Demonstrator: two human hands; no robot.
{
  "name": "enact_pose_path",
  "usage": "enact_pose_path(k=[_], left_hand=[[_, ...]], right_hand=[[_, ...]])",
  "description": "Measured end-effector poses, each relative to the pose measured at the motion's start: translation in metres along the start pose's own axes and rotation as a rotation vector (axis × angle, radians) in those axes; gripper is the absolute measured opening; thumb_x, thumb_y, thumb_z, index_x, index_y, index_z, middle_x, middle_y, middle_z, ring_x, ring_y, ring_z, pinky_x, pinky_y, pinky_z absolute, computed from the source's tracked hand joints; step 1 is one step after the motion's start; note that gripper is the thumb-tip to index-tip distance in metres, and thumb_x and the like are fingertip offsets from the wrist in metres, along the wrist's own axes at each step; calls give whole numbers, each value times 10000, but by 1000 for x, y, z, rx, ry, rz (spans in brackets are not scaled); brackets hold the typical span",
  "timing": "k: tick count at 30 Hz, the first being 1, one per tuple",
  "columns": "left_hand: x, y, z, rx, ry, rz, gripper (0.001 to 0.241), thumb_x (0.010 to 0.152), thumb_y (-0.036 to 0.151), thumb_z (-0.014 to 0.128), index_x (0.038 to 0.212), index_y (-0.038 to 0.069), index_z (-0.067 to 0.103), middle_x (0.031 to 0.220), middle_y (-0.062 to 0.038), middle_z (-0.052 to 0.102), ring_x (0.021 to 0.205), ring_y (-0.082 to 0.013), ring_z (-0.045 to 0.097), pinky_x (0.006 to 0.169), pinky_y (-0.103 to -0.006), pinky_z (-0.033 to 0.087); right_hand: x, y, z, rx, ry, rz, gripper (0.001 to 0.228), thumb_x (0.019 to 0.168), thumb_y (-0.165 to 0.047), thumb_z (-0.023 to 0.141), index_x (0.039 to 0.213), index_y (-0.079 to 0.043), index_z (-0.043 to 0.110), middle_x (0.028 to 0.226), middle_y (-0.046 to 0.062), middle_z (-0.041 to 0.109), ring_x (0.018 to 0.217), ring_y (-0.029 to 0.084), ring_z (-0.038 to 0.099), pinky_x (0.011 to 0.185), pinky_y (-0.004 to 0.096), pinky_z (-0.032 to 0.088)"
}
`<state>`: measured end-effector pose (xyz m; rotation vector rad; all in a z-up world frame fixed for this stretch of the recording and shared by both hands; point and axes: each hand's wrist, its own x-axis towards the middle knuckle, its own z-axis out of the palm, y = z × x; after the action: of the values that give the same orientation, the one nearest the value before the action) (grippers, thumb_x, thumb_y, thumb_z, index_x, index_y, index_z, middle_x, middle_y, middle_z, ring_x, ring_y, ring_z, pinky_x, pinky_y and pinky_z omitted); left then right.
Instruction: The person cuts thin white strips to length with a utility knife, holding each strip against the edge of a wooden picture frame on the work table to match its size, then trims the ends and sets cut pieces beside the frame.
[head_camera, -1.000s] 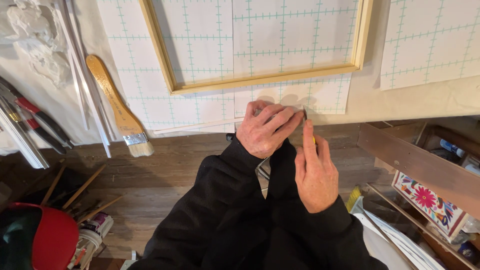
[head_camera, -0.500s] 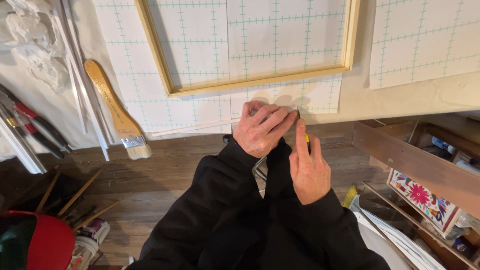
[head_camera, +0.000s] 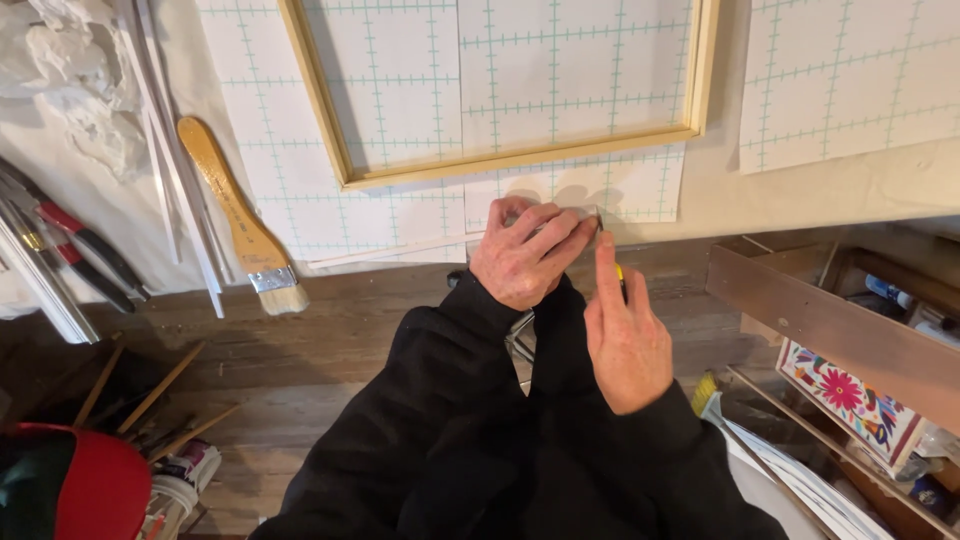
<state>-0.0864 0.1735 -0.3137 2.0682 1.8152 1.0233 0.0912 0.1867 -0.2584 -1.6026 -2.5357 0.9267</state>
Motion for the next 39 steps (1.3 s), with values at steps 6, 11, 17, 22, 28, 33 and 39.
enact_pose_path(k=[6,11,17,22,28,33,39], left_hand=[[3,1,-4,-11,-14,-6,418,808,85,721,1224,53,723,1185,-10,631,1097,-195,624,904,-418,461],[4,2,-2,-12,17,-11,423,801,87,720,1222,52,725,1187,-7,632,1109,-188,631,897,-419,453],[3,3,-5,-11,19,-8,411,805,82,731,1215,58,724,1200,-10,636,1102,-189,629,896,-418,455],[0,3,1,10,34,-26,398,828,88,739,1225,66,719,1193,13,627,1100,-174,632,902,-414,461],[0,4,1,11,-1,-8,408,838,81,734,1245,64,715,1199,-5,627,1113,-193,630,902,-418,455],[4,2,-2,-1,7,-17,404,801,90,724,1203,58,732,1168,-17,640,1064,-200,636,867,-428,457],[2,3,-2,-50,34,-18,417,785,98,721,1200,52,729,1177,-16,633,1096,-196,641,909,-432,476]], right_hand=[[-1,2,4,53,16,-26,716,940,-31,591,1607,-141,355,1192,197,597,850,435,653,664,502,544],[-5,4,5,53,-2,10,718,937,-42,592,1606,-142,351,1207,199,599,838,437,650,647,505,537],[-6,3,5,73,13,-7,721,951,-54,586,1623,-154,344,1194,188,592,867,439,650,673,502,535],[-3,3,7,101,29,-8,702,967,-55,579,1621,-152,344,1201,184,599,860,436,652,672,502,538],[-5,3,0,39,-22,1,714,944,-61,600,1609,-137,350,1172,190,606,850,440,657,658,508,542],[-1,5,9,110,53,-28,684,974,-40,586,1610,-144,358,1169,202,602,868,441,651,670,505,537],[0,8,2,117,26,-14,695,963,-52,591,1612,-146,362,1148,188,603,870,436,648,691,509,534]])
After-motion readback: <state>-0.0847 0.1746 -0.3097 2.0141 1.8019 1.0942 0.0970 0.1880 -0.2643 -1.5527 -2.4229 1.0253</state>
